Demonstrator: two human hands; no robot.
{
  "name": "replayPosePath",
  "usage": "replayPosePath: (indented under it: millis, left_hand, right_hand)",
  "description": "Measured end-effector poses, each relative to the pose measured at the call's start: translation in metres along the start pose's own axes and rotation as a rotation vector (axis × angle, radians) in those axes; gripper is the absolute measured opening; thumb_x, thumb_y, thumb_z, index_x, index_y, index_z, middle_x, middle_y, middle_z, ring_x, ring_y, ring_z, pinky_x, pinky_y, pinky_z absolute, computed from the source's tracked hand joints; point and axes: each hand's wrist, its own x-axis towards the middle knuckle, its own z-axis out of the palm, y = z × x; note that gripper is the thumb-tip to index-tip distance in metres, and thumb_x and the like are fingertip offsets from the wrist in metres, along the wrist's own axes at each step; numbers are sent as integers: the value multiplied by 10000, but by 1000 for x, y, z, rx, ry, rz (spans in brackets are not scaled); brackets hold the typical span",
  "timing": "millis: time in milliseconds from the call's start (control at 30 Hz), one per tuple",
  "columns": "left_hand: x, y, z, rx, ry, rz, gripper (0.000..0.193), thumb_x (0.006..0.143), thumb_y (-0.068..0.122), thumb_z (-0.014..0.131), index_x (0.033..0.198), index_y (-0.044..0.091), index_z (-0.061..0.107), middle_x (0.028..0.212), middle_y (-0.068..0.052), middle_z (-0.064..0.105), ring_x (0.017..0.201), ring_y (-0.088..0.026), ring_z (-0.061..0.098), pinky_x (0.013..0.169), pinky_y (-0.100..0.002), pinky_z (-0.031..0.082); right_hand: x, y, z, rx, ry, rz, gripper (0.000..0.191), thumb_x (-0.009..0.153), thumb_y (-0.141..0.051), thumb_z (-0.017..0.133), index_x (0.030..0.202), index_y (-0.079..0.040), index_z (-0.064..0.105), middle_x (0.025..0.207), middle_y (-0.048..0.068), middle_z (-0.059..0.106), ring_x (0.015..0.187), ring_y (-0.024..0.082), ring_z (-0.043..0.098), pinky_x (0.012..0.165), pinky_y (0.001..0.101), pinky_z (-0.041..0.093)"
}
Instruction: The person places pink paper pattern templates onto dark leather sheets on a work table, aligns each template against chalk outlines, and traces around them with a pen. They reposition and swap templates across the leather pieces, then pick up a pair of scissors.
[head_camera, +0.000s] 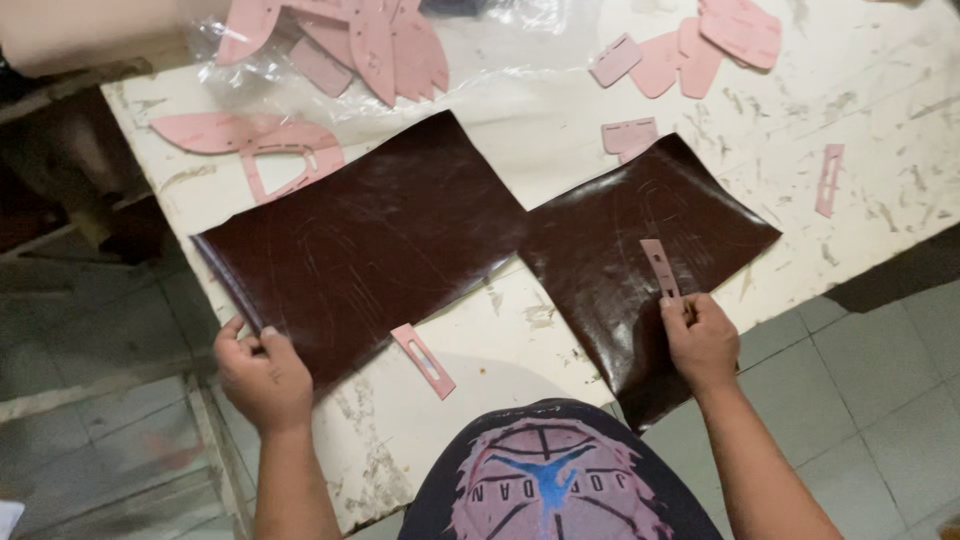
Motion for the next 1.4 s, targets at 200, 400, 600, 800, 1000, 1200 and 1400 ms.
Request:
replayPosePath:
  millis: [200,400,600,800,1000,1200,1400]
  left_hand:
    - [19,9,1,-195,-46,-197,427,956,97,685,1313,-87,540,903,-108,693,787,-171,646,724,-304,527]
    - [39,17,-8,-913,-88,-397,303,1000,6,594,1280,-92,533,1175,-146,684,1030,-153,669,940,-280,551]
    - [50,13,-14,-1008,-116,-321,321,1014,2,607,1310,-95,532,1187,-144,683,1061,-148,657,984,-288,535]
    - [54,-3,-15,-951,-129,-360,332,1010,32,601,1314,-81,534,1159,-116,693,1030,-129,655,959,-277,534]
    - [54,-18,-2,-495,-92,-327,383,991,61,625,1350,-34,533,1093,-120,690,917,-145,618,847,-290,525]
    - [34,-1,10,253,38,330,337,979,129,639,1301,32,620,1300,-172,671,1254,-311,597,1127,-490,425]
    - [6,40,51,36,-419,392,399,1007,260,601,1359,74,627,1500,-140,549,1474,-302,436,1267,-518,256]
  right_hand:
    - [1,4,15,-57,28,-69,349,1001,-397,694,985,-48,701,833,152,688,796,344,671,759,455,521]
    - [7,9,34,-238,40,-177,368,1087,-374,670,972,-25,680,845,139,681,839,323,671,785,461,529]
    - [7,14,50,-310,53,-259,356,1126,-344,678,955,-35,636,858,101,662,775,253,650,737,392,523]
    - [10,11,57,-403,46,-289,297,1070,-320,598,948,-50,612,814,59,641,712,187,622,690,338,510]
    - [13,2,58,-389,25,-255,296,1084,-311,619,957,-43,622,826,80,650,733,214,627,696,373,505]
    - [15,-2,59,-331,35,-209,377,1110,-363,677,965,-18,637,827,120,665,757,277,648,765,448,518]
    - [11,5,55,-265,43,-265,372,1116,-354,674,967,-14,651,866,120,680,802,281,662,782,425,524]
